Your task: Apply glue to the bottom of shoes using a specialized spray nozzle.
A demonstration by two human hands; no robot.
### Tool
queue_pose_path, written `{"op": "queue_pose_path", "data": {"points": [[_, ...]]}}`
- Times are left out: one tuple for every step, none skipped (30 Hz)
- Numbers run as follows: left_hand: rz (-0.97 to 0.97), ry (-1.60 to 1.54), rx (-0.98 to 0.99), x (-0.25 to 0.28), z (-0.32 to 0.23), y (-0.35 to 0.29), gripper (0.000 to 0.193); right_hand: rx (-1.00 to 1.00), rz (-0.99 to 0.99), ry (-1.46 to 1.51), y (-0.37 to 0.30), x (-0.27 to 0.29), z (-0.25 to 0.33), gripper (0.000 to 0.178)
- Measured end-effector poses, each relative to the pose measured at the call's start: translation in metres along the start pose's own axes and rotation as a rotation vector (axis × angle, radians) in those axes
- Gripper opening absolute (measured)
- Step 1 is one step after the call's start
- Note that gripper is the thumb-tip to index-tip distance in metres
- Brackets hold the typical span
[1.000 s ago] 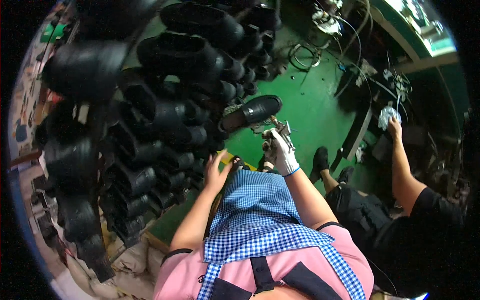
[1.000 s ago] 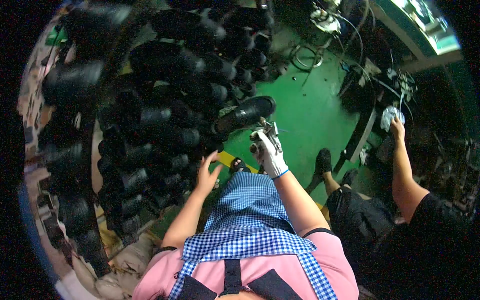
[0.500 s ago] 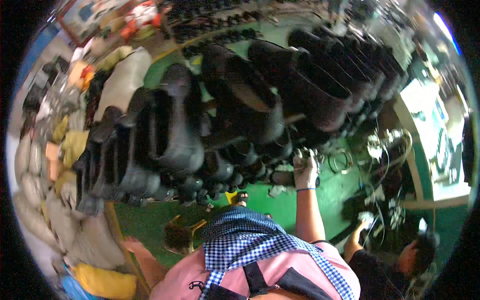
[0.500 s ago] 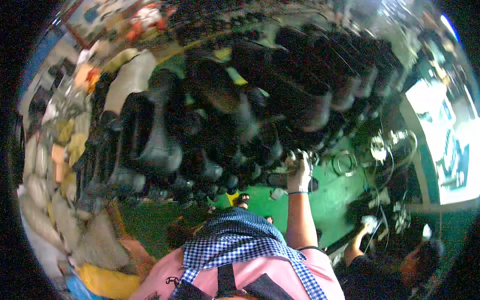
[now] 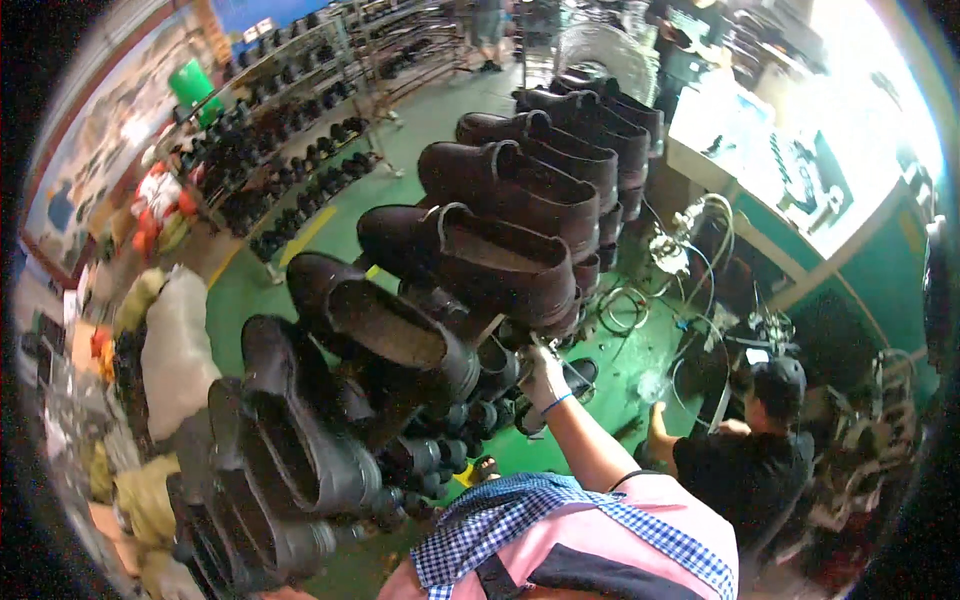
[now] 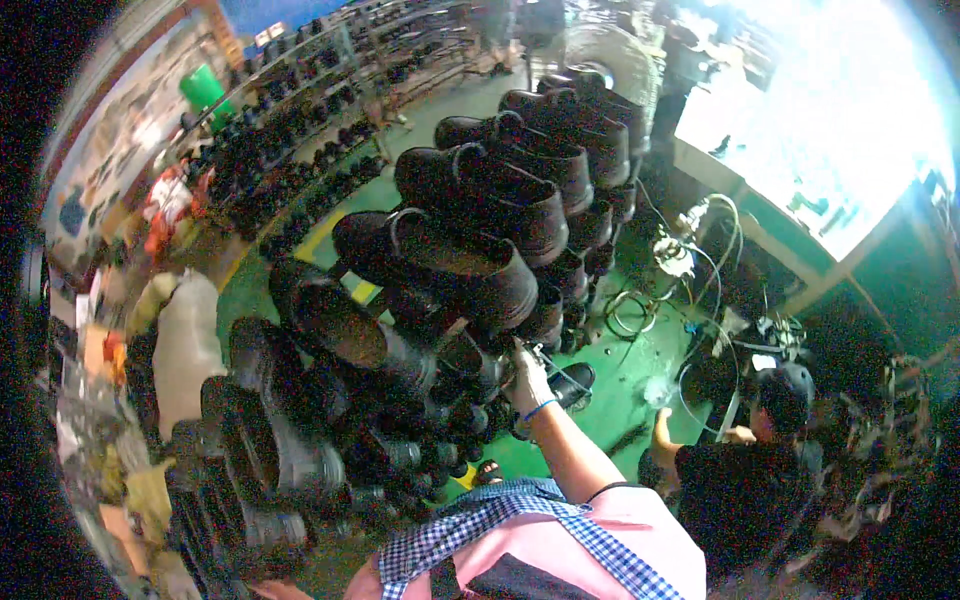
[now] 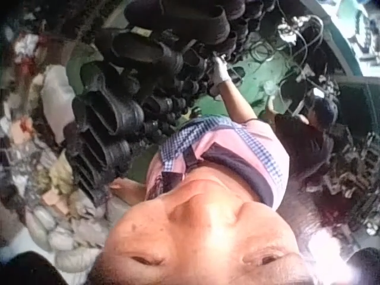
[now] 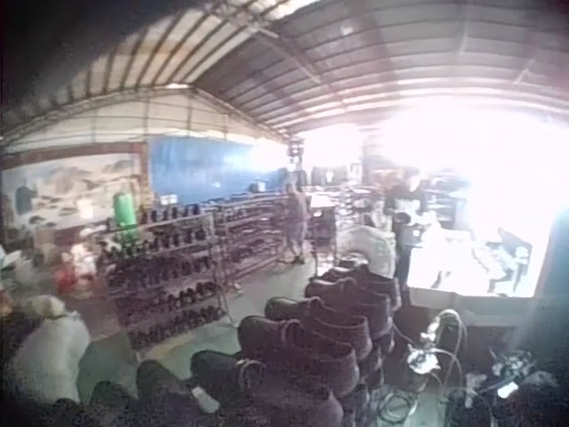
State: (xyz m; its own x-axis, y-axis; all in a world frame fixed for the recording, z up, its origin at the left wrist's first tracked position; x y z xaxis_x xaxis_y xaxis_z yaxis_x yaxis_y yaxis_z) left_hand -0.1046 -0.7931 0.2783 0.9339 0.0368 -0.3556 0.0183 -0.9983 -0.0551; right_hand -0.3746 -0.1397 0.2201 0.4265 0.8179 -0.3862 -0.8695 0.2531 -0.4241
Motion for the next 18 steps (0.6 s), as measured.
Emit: {"op": "queue_pose_path", "data": {"points": [[0.033, 0.013, 0.009, -0.017, 0.007, -0.009, 0.046, 0.077, 0.006, -0.016, 0.005, 0.002, -0.005, 0.014], [0.057, 0.018, 0.018, -0.031, 0.013, -0.016, 0.045, -0.038, -0.012, 0.170, 0.011, 0.003, -0.013, 0.014], [0.074, 0.019, 0.026, -0.043, 0.018, -0.026, 0.043, -0.105, 0.046, 0.383, 0.018, 0.003, -0.017, 0.014], [0.088, 0.018, 0.038, -0.052, 0.022, -0.033, 0.042, -0.134, 0.053, 0.355, 0.020, 0.006, -0.021, 0.015], [0.100, 0.021, 0.043, -0.060, 0.024, -0.039, 0.041, -0.200, -0.018, 0.354, 0.022, 0.007, -0.025, 0.016], [0.109, 0.022, 0.045, -0.068, 0.026, -0.044, 0.040, -0.052, 0.017, 0.173, 0.021, 0.009, -0.024, 0.021], [0.123, 0.020, 0.048, -0.074, 0.027, -0.046, 0.038, 0.017, -0.024, 0.031, 0.021, 0.010, -0.022, 0.026], [0.137, 0.014, 0.042, -0.081, 0.027, -0.048, 0.037, 0.124, 0.027, 0.030, 0.020, 0.009, -0.018, 0.031], [0.147, 0.005, 0.042, -0.086, 0.027, -0.048, 0.036, 0.144, 0.019, 0.061, 0.018, 0.008, -0.013, 0.032], [0.154, 0.000, 0.042, -0.088, 0.028, -0.047, 0.035, 0.020, -0.014, 0.081, 0.018, 0.006, -0.012, 0.035], [0.163, 0.001, 0.039, -0.092, 0.028, -0.044, 0.034, -0.121, -0.031, 0.101, 0.015, 0.007, -0.009, 0.035], [0.166, -0.005, 0.040, -0.093, 0.028, -0.040, 0.032, -0.125, -0.034, 0.101, 0.017, 0.002, -0.003, 0.035], [0.165, -0.013, 0.040, -0.094, 0.027, -0.036, 0.031, -0.125, -0.031, 0.085, 0.020, -0.002, 0.003, 0.033], [0.165, -0.018, 0.035, -0.095, 0.026, -0.031, 0.030, -0.133, -0.029, 0.069, 0.021, -0.007, 0.006, 0.033], [0.165, -0.023, 0.031, -0.097, 0.025, -0.024, 0.029, -0.193, -0.103, 0.009, 0.028, -0.009, 0.012, 0.028], [0.169, -0.029, 0.027, -0.100, 0.023, -0.017, 0.028, -0.155, -0.044, 0.094, 0.031, -0.016, 0.013, 0.026], [0.181, -0.034, 0.022, -0.106, 0.021, -0.010, 0.027, -0.107, -0.035, 0.197, 0.036, -0.021, 0.015, 0.023], [0.194, -0.043, 0.016, -0.113, 0.019, -0.003, 0.026, -0.083, -0.038, 0.192, 0.043, -0.026, 0.017, 0.022]]}}
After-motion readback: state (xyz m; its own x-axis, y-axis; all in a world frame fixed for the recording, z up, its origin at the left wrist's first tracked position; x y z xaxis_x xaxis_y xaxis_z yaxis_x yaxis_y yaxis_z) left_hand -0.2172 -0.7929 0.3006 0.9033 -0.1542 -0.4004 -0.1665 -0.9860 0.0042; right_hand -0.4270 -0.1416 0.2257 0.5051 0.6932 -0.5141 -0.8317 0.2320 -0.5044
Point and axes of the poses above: each hand's wrist, its own y-axis towards the middle knuckle, its own x-axis out of the back of the hand, z = x × y, the point moved 2 cm from there along y, towards the middle knuckle, and after that the axes turned 14 degrees about -y, right-handed, at the moved point
